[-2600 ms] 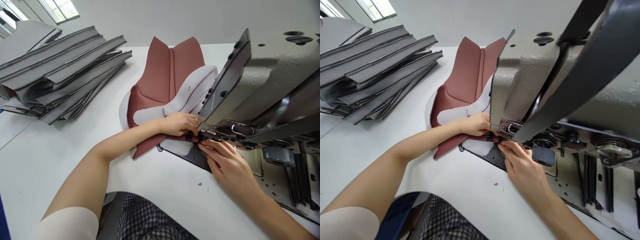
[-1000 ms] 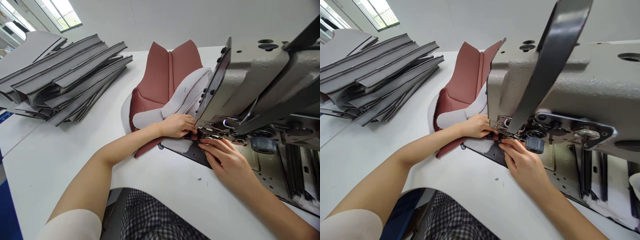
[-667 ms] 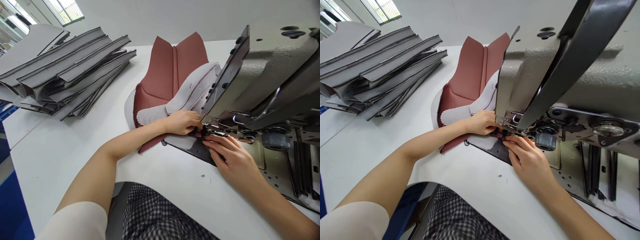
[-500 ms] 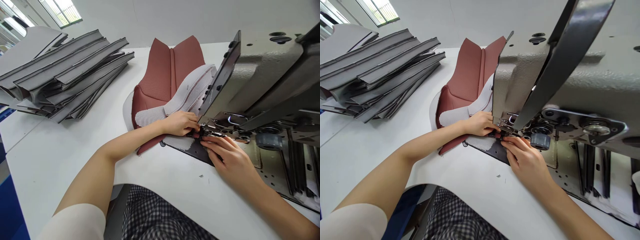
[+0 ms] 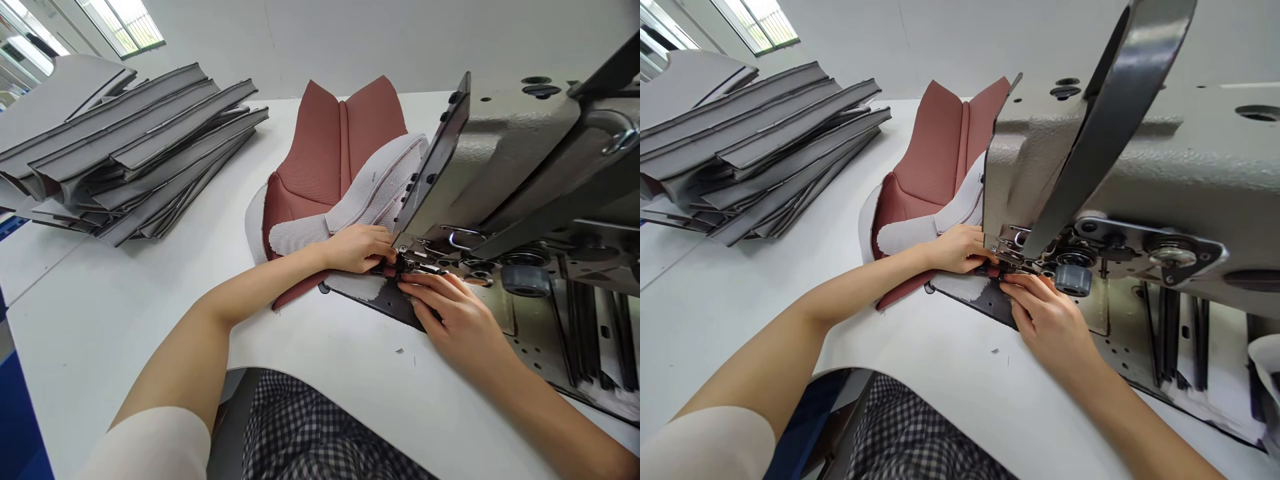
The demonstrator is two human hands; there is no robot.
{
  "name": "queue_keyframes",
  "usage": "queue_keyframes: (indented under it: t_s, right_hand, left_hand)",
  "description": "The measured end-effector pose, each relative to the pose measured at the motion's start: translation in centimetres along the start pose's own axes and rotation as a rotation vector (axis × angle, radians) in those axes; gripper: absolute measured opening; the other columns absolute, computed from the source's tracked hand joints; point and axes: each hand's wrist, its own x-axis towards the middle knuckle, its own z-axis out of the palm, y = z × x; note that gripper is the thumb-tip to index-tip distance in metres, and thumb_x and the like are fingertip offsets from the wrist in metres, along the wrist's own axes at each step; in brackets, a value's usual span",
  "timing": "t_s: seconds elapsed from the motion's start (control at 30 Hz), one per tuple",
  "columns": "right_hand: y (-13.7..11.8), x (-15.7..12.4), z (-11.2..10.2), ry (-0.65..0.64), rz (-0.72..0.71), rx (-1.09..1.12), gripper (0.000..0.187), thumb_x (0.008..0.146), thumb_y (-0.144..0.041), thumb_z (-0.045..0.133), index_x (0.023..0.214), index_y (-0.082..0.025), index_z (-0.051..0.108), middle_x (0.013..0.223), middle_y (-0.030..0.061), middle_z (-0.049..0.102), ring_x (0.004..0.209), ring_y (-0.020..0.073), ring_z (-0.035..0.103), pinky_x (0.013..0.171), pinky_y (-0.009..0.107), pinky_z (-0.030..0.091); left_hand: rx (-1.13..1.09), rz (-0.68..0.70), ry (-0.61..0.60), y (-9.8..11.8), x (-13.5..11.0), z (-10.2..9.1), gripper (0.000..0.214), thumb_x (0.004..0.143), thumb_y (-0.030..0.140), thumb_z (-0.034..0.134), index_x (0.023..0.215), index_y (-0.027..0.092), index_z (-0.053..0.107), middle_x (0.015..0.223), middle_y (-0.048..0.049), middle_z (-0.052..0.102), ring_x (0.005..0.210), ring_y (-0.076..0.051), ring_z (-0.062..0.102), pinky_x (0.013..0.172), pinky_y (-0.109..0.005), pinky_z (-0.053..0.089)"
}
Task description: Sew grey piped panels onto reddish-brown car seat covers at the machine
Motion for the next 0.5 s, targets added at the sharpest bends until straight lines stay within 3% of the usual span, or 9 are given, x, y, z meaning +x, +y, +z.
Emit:
queue_keyframes:
  t_s: [0.13,0.23,0.3,0.4,0.5]
  right_hand:
    - [0.2,-0.4,-0.3,0.012,0.059,0.028,0.024,0.097,-0.019,0.05,0.11,-0.024,0.069,0.115,0.003,0.069,0.101,0.0193,0.066,0.092,0.036,0.051]
    - [0.1,-0.6,-0.7,0.042,0.079,0.012,0.026,0.096,-0.023,0.053,0.119,-0.025,0.065,0.12,0.0038,0.066,0.104,0.0201,0.065,0.093,0.036,0.051]
    - [-0.6,-0.5,-0.7,0.034,-0.004,-0.002,0.035,0.095,-0.027,0.055,0.129,-0.024,0.059,0.127,0.0071,0.063,0.114,0.0237,0.061,0.1,0.041,0.049]
    - [-2.7,0.0,0.2,-0.016,-0.201,-0.029,0.048,0.094,-0.032,0.057,0.137,-0.014,0.052,0.134,0.016,0.058,0.127,0.0302,0.052,0.105,0.049,0.046]
    - [-5.7,0.7,2.3,-0.005,-0.314,-0.167,0.035,0.093,-0.022,0.053,0.123,-0.006,0.062,0.128,0.0221,0.062,0.124,0.033,0.055,0.099,0.048,0.05]
  left_hand:
    - [-0.098,-0.041,0.005,1.0,-0.9,-0.2,0.029,0.084,0.002,0.052,0.094,0.018,0.074,0.097,-0.0071,0.074,0.099,-0.02,0.065,0.089,-0.03,0.05]
    - [-0.276,-0.071,0.003,3.4,-3.5,-0.6,0.027,0.086,0.003,0.052,0.094,0.018,0.073,0.106,-0.0074,0.074,0.106,-0.017,0.065,0.095,-0.028,0.051]
    - [-0.409,-0.136,0.02,5.9,-5.6,-1.2,0.024,0.089,0.006,0.052,0.094,0.018,0.072,0.106,-0.008,0.074,0.107,-0.016,0.066,0.097,-0.027,0.052]
    - [-0.562,-0.272,0.04,9.9,-7.9,-2.6,0.022,0.091,0.009,0.05,0.094,0.017,0.07,0.101,-0.0071,0.075,0.102,-0.015,0.068,0.095,-0.026,0.055]
    - [-0.515,-0.265,0.013,12.3,-7.7,-4.5,0.025,0.089,0.008,0.047,0.094,0.019,0.069,0.097,-0.0039,0.075,0.096,-0.014,0.069,0.092,-0.024,0.056]
